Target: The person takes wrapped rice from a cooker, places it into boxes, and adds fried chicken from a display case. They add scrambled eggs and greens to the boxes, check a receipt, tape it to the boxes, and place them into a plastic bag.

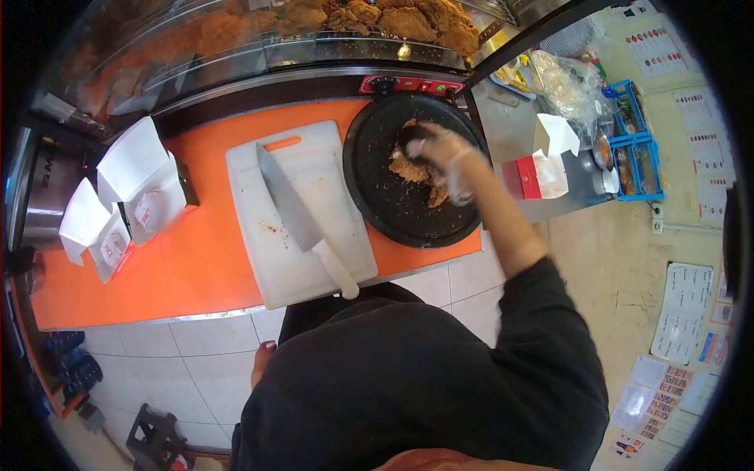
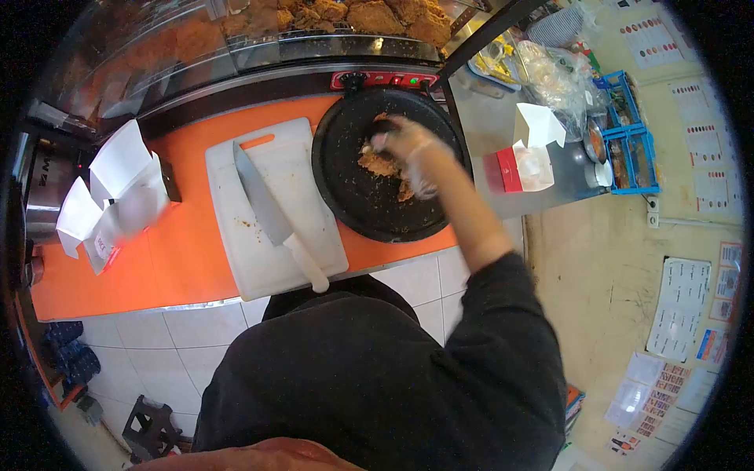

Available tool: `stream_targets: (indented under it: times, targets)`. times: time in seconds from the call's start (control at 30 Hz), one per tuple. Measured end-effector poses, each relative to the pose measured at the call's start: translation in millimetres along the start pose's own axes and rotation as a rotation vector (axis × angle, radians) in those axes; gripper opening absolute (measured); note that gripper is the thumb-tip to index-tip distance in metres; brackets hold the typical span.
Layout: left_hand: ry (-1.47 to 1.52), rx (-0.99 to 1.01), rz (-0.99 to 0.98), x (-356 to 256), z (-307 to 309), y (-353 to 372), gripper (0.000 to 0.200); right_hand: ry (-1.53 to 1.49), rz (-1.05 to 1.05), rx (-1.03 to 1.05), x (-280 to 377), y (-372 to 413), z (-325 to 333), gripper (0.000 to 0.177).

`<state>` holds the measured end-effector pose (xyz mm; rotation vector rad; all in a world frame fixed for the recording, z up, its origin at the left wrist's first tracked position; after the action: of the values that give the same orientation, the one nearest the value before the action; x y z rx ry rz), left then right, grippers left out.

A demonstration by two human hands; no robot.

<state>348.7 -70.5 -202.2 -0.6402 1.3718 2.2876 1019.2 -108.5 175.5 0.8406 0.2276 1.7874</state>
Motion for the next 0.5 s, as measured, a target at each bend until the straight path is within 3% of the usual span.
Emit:
stream_targets:
  times: [0.03, 0.07, 0.17, 0.23, 0.27, 0.3, 0.37, 0.43, 0.47, 0.5]
  targets:
    - [-0.119, 0.044, 0.046, 3, 3, 12, 0.029, -0.262, -0.099, 0.164, 4, 1, 10, 0.059]
    - [-0.048, 0.029, 0.111, 6, 4, 16, 0.029, -0.204, -0.11, 0.188, 26, 32, 27, 0.058]
    - [0.145, -0.031, 0.18, 13, 8, 31, 0.028, -0.118, 0.114, -0.086, 39, 52, 24, 0.058]
    - [0.069, -0.016, 0.158, 32, 5, 35, 0.028, 0.446, 0.134, -0.28, 18, 19, -17, 0.066]
    - [0.031, -0.016, 0.147, 40, 5, 34, 0.028, 0.279, 0.123, -0.12, 15, 6, -14, 0.067]
    - [0.118, 0.0, 0.293, 30, 9, 37, 0.027, 0.048, 0.057, 0.036, 19, 4, -1, 0.066]
    - [0.274, -0.105, 0.25, 6, 20, 41, 0.025, -0.352, -0.013, 0.297, 30, 20, 25, 0.064]
    - [0.569, -0.163, 0.295, -8, 16, 28, 0.025, -0.174, 0.063, 0.083, 38, 53, 35, 0.064]
    - [0.767, -0.168, 0.371, -11, 15, 23, 0.026, 0.049, 0.214, -0.122, 23, 45, 21, 0.064]
    - [0.958, -0.173, 0.445, -7, 17, 20, 0.028, 0.169, 0.177, -0.148, 16, 41, 6, 0.064]
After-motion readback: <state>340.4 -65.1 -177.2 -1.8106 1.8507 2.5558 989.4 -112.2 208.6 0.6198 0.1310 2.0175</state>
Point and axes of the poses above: each hand's wrist, its own y-axis away from the middle knuckle, its own z-axis out of the back of the hand, x = y × z, the point moved 3 cm from there along -y, towards the middle knuckle, and after that the axes turned 8 degrees about y, right-handed, at the moved point
